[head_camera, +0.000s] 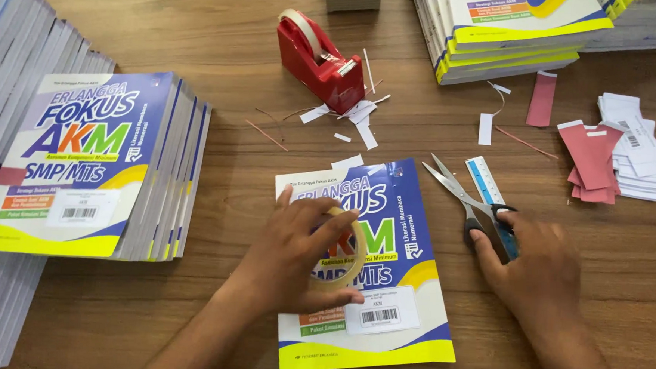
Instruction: Applying labels and tape to books at a workstation.
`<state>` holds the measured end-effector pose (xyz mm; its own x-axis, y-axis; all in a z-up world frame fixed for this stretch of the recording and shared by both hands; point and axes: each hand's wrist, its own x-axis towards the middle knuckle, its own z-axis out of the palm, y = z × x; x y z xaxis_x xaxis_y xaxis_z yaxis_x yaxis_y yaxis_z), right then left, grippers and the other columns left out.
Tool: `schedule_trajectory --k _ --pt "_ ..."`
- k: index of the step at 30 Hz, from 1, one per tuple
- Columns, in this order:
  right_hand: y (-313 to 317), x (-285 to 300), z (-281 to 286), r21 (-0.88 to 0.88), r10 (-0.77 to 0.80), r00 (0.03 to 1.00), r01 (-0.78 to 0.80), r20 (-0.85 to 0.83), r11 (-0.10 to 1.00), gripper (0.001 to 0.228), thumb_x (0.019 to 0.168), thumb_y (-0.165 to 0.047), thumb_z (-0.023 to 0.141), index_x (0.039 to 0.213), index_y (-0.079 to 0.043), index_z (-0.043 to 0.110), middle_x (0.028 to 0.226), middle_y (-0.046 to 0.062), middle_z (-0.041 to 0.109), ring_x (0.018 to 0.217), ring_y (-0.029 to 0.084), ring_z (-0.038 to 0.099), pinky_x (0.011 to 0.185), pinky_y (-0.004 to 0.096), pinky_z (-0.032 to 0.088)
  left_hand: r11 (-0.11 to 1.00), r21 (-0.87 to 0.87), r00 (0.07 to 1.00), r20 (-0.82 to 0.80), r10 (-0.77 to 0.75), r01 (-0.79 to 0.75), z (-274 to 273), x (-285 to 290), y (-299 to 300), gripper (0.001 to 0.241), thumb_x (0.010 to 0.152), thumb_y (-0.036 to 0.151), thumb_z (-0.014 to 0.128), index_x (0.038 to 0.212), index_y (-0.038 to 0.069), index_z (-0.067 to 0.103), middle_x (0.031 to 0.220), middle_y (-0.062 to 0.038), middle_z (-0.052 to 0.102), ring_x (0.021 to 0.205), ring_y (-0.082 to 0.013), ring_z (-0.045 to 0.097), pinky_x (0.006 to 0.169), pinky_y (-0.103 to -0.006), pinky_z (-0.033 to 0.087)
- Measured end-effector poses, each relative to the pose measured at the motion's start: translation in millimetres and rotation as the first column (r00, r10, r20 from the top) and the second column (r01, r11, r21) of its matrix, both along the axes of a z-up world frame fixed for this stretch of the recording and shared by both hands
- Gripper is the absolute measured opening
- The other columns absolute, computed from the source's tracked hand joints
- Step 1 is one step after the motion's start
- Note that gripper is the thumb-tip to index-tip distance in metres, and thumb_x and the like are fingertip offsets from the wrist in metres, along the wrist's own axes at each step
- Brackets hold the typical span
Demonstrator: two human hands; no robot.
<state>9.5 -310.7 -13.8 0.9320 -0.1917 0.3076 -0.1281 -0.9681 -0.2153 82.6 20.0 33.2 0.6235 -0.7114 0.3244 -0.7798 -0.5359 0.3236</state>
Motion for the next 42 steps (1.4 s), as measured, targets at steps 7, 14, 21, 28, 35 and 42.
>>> schedule_trajectory --k 7,14,21,28,35,42 --pt "19.2 -8.1 12.2 0.016 0.018 0.999 -0.019 0.045 1.000 0.038 0.092 -0.036 0.076 0.116 -0.007 0.074 0.109 0.007 0.073 0.078 0.028 0.069 0.065 0.040 0.054 0.988 -0.146 0.995 0.082 0.056 -0.044 -17.9 4.5 0.1 0.135 0.041 0.086 0.086 0.144 0.007 0.049 0.149 -0.021 0.049 0.136 -0.0388 0.052 0.116 -0.0755 0.028" --pt "83.0 -2.2 40.9 0.160 0.547 0.813 -0.578 0.199 0.800 0.042 0.075 -0.025 0.085 0.109 -0.005 0.069 0.108 0.008 0.071 0.084 0.022 0.067 0.070 0.034 0.055 0.929 -0.320 0.981 -0.011 0.192 -0.185 -20.1 -20.3 45.2 0.117 0.065 0.071 0.080 0.151 0.004 0.038 0.158 -0.020 0.043 0.148 -0.0379 0.044 0.127 -0.0555 0.030" --pt "121.3 24.3 22.8 -0.002 0.832 0.535 -0.841 0.148 0.541 0.043 0.084 -0.024 0.077 0.122 -0.007 0.067 0.130 0.010 0.069 0.138 0.031 0.054 0.105 0.045 0.045 0.882 -0.195 0.901 -0.025 0.433 -0.429 -39.4 -65.3 48.7 0.081 0.087 0.025 0.074 0.151 -0.006 0.035 0.153 -0.025 0.049 0.144 -0.0359 0.047 0.123 -0.0543 0.030" --pt "87.0 23.2 16.8 0.380 0.681 0.677 -0.729 0.279 0.569 0.034 0.084 -0.019 0.077 0.112 -0.004 0.066 0.120 0.015 0.071 0.132 0.031 0.059 0.105 0.043 0.054 0.951 0.259 0.968 -0.133 0.210 -0.171 -65.6 -56.2 25.5 0.088 0.101 0.059 0.048 0.158 -0.003 0.021 0.169 -0.023 0.014 0.157 -0.0367 0.005 0.111 -0.0765 -0.002" --pt "55.4 5.6 19.2 0.550 0.604 0.736 -0.654 0.305 0.520 0.042 0.080 -0.014 0.075 0.119 -0.004 0.066 0.127 0.014 0.068 0.110 0.025 0.070 0.091 0.034 0.056 0.954 0.244 0.969 -0.124 0.212 -0.177 -62.1 -35.5 19.9 0.089 0.102 0.059 0.045 0.160 -0.002 0.017 0.172 -0.021 0.011 0.158 -0.0343 0.000 0.109 -0.0778 -0.003" --pt "50.8 11.2 17.8 0.598 0.573 0.764 -0.616 0.296 0.513 0.034 0.082 -0.017 0.074 0.114 -0.005 0.066 0.122 0.013 0.071 0.107 0.023 0.072 0.088 0.035 0.059 0.913 0.358 0.924 -0.247 0.293 -0.194 -54.7 13.9 9.2 0.092 0.099 0.063 0.043 0.162 0.005 0.009 0.173 -0.012 0.001 0.157 -0.0255 -0.009 0.112 -0.0742 -0.012"
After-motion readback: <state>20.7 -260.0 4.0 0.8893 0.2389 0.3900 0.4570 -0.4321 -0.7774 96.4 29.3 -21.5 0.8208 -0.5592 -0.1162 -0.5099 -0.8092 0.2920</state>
